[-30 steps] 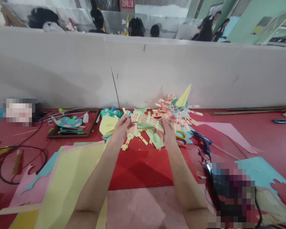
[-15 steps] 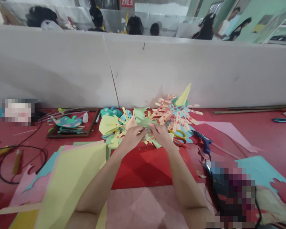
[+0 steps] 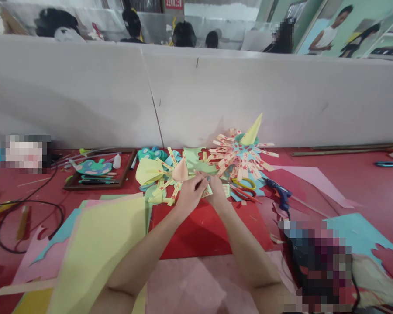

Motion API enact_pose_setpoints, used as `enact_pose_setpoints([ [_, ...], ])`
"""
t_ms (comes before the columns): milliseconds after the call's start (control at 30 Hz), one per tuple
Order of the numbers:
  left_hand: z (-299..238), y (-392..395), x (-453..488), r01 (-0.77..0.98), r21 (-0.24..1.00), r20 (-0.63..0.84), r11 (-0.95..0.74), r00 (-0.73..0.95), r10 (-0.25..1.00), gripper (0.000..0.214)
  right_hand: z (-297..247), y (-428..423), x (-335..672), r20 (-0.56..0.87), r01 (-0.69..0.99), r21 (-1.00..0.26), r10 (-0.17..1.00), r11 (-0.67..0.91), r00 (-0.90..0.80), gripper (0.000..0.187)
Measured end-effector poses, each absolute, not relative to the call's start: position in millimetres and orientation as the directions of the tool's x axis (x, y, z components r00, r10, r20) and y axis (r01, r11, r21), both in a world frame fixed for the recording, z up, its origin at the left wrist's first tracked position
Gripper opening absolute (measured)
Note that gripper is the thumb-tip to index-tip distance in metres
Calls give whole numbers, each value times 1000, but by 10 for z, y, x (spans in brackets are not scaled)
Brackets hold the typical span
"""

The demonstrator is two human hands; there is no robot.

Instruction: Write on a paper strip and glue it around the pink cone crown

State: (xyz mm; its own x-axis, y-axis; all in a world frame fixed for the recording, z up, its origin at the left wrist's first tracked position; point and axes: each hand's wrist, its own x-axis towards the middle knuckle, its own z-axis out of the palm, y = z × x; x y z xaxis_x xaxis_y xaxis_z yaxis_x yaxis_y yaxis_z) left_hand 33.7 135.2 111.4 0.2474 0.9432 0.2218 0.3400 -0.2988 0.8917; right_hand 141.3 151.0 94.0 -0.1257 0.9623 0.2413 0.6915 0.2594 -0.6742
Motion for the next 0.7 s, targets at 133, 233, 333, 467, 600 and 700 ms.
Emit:
enact_pose_setpoints([
  [133,1128,1276,359,500,799,296,-335,158,942,29,940,1448,1362,265,622,-738,960,260,-88,28],
  [233,1115,1319,325,525,778,300,-345,172,938,28,992,1448,1424,286,553,-783,954,286,-88,30],
  [333,1043,1434,278,498,798,257,-339,228,939,30,1074,1486,1518,254,495,-841,967,218,5,36],
  [467,942,1522,283,483,802,218,-352,311,925,31,1151,1517,1579,224,423,-893,966,151,127,42],
  [600,942,1499,319,546,767,203,-337,292,935,28,1155,1524,1591,225,418,-897,963,145,150,42],
  [700,963,1495,302,536,765,225,-356,296,928,31,1147,1547,1648,240,461,-877,955,136,175,43],
])
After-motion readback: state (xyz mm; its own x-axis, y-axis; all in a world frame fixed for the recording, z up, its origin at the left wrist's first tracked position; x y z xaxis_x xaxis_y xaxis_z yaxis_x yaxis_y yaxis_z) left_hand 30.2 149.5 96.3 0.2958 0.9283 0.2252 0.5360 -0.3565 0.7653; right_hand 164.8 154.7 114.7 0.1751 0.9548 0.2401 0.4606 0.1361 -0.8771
